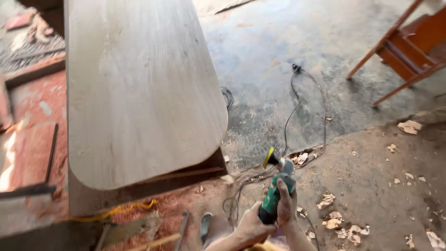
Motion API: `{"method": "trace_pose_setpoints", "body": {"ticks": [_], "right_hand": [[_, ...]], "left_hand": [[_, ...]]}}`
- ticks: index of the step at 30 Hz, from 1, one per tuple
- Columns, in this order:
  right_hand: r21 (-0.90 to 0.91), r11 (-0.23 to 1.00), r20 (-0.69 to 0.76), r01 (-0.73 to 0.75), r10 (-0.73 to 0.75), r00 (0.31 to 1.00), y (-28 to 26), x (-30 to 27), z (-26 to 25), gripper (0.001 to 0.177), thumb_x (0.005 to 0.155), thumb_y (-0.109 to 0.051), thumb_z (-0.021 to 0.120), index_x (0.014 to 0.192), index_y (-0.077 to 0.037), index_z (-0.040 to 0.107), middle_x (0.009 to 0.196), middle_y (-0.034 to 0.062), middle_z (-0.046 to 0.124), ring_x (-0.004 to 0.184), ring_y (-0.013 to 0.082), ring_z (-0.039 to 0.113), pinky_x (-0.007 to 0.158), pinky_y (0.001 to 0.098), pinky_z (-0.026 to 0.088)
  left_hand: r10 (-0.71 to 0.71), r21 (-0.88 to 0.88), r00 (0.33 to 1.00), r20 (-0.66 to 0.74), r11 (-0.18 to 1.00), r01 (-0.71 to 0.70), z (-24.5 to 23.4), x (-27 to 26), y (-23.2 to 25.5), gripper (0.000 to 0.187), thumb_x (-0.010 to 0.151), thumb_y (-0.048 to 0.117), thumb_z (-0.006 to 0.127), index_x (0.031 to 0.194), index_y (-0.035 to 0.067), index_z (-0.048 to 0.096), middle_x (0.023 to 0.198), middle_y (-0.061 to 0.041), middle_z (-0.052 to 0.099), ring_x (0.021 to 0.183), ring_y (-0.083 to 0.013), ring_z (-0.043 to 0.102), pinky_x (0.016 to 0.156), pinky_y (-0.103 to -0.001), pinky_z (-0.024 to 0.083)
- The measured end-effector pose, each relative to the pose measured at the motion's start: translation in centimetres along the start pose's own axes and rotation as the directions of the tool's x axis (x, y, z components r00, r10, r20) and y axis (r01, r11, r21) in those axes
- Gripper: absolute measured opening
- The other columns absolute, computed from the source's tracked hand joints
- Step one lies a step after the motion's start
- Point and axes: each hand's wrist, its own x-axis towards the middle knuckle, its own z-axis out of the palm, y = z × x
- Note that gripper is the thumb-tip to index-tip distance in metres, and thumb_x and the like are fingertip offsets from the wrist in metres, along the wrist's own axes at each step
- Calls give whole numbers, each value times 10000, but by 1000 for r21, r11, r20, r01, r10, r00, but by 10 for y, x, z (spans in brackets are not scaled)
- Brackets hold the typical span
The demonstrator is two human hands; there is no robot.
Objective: Sanding the surface and edges of a large wood panel using an angle grinder.
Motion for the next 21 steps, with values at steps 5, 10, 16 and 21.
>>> {"method": "trace_pose_setpoints", "body": {"ticks": [5,10,16,21], "right_hand": [[-216,972,220,-87,136,966,-88,85,7,508,863,-378,741,1205,-48,561,886,85,676,689,189,687,582,339,590],[-394,893,269,-216,337,902,-112,169,46,518,835,-359,748,1219,-81,539,881,118,684,690,210,700,608,352,612],[-492,856,339,-159,357,871,-79,254,72,536,861,-375,780,1242,-58,577,936,68,681,750,155,677,646,321,587],[-507,842,369,-186,407,836,-86,300,94,580,823,-338,805,1250,-67,519,947,128,655,756,242,673,664,389,579]], "left_hand": [[24,-95,971,-237,994,-47,55,70,53,569,692,161,825,1190,74,562,922,-133,724,728,-173,688,671,-327,557],[-110,-403,936,-335,915,-37,64,132,97,579,702,122,761,1224,76,517,918,-79,687,738,-177,700,684,-346,599],[-64,-440,850,-523,874,-205,45,225,81,535,695,66,793,1188,59,586,939,-45,720,801,-144,712,725,-288,587],[-149,-688,903,-403,700,-191,16,255,122,606,641,46,745,1212,54,543,869,-87,652,650,-207,645,567,-371,541]]}}
